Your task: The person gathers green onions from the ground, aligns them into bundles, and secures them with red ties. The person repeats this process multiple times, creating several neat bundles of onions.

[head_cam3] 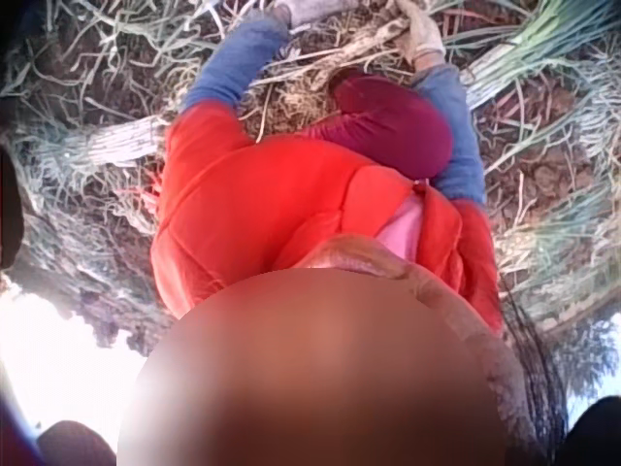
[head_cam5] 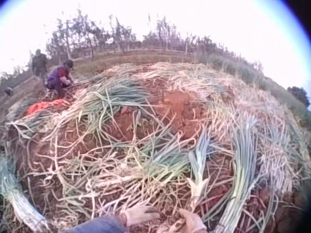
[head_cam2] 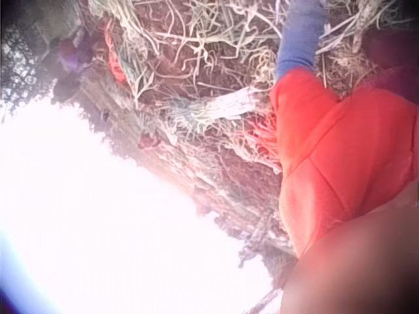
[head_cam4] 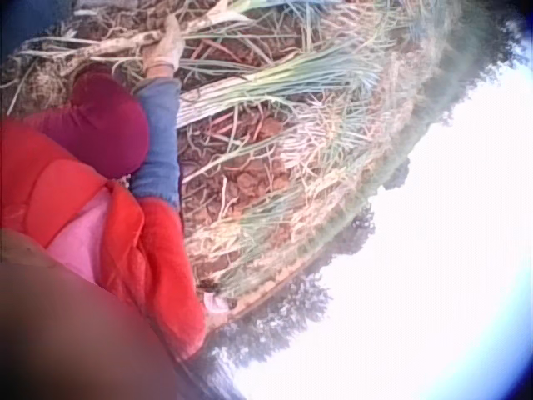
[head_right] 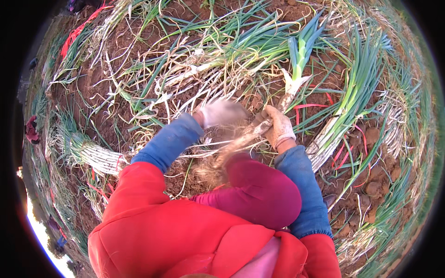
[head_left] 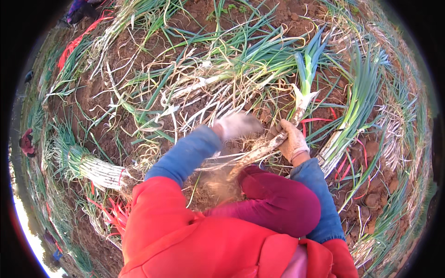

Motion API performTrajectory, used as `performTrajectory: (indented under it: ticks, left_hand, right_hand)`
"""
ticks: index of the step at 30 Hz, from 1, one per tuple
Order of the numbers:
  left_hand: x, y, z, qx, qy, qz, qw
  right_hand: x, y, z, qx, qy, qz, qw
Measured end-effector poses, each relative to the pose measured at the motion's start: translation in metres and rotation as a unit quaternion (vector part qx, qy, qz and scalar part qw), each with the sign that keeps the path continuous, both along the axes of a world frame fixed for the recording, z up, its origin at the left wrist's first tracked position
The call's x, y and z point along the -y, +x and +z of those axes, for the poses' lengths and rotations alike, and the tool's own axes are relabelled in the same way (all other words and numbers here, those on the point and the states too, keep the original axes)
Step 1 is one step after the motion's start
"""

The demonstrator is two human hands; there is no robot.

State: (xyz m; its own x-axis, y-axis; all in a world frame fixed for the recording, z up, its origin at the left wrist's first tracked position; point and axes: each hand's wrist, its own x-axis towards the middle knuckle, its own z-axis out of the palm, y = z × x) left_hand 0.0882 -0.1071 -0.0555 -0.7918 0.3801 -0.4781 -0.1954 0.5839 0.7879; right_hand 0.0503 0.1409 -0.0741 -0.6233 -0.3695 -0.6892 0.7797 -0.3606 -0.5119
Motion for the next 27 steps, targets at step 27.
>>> performTrajectory:
  ticks: [27]
  left_hand:
    - [0.209,0.010,0.018,-0.012,-0.152,0.322,0.934]
  right_hand:
    - [0.010,0.006,0.006,-0.057,0.017,-0.012,0.998]
